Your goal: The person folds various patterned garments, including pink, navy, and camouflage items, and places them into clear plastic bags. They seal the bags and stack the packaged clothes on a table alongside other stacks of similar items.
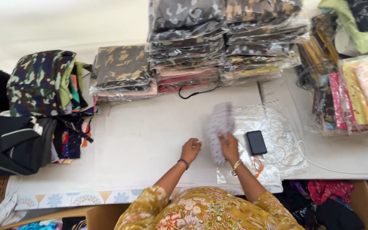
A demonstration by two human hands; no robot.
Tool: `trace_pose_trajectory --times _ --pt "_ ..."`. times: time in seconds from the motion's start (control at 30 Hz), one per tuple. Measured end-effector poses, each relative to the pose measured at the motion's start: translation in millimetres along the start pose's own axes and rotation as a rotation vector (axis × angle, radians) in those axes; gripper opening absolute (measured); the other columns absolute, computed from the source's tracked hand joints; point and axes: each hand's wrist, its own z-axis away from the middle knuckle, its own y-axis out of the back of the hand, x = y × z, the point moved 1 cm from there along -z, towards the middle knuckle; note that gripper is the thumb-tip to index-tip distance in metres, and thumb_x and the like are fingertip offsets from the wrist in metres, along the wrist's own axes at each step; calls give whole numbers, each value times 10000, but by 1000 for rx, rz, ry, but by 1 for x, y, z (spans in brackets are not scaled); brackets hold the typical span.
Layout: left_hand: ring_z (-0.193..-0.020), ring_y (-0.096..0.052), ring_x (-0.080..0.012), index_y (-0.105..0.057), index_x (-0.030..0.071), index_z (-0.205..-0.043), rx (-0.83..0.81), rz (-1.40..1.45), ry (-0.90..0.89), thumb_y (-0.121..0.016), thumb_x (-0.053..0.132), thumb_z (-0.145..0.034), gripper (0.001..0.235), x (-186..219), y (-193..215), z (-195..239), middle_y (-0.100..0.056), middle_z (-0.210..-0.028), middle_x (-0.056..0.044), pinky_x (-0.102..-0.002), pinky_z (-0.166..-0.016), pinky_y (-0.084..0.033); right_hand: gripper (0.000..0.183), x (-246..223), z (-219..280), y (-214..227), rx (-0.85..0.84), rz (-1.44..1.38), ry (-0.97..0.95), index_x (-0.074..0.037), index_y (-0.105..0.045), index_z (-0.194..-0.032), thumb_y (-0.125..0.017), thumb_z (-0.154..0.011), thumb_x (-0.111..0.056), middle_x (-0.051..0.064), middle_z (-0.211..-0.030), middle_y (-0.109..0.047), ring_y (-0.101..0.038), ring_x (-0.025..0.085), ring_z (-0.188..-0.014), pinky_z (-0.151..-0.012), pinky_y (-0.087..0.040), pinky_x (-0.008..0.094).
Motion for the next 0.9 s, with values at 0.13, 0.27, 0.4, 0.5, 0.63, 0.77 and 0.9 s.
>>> trace_pose_trajectory --times 0.13,0.27,0.4,0.5,0.63,0.77,0.9 --pt "-796 -677 -173 -510 38 -1311 -158 271 326 -822 196 -856 574 -14 -69 -21 -697 -931 -111 -321 -689 -556 374 4 -13 64 197 -125 -264 -9 -633 -888 -701 -990 -362 77 -608 -528 -444 115 -537 -507 -359 347" --pt "-887 -744 -239 -719 -32 -1176 -244 -47 56 -815 277 -910 419 -56 -120 -38 -798 -988 -151 -352 -801 -590 326 39 -14 89 230 -214 -173 -6 -698 -1009 -676 -997 -331 42 -774 -676 -569 97 -684 -641 -466 306" --pt "-991 -654 -424 -519 141 -1215 321 -618 -474 -953 218 -676 696 2 -118 -20 -623 -1217 -371 -419 -866 -570 322 54 -6 86 213 -246 -152 5 -717 -1052 -676 -1002 -310 58 -890 -750 -627 101 -806 -748 -510 299" --pt "-1066 -605 -505 -364 -47 -1435 278 -330 -469 -934 132 -670 970 35 -113 -20 -589 -1179 -389 -503 -887 -521 317 59 -3 82 219 -297 -186 0 -721 -1073 -677 -993 -303 68 -929 -758 -639 105 -838 -779 -512 299" --pt "-881 -729 -221 -536 74 -1252 -123 25 178 -812 201 -825 524 7 -124 -40 -753 -926 -91 -316 -814 -578 313 66 0 78 228 -239 -162 -2 -716 -1018 -684 -999 -312 79 -869 -732 -605 101 -774 -727 -492 305" --pt "-811 -703 -154 -698 45 -949 -176 208 15 -666 85 -928 56 -16 -130 -44 -740 -872 -44 -270 -699 -555 324 49 6 74 226 -131 -130 3 -666 -925 -689 -1000 -312 118 -721 -631 -490 119 -652 -604 -436 342" --pt "-768 -718 -106 -632 108 -930 -217 374 77 -600 69 -967 62 37 -91 -22 -727 -859 -6 -258 -615 -538 390 63 1 72 305 8 11 23 -567 -813 -704 -995 -294 134 -678 -559 -475 195 -626 -599 -424 371"
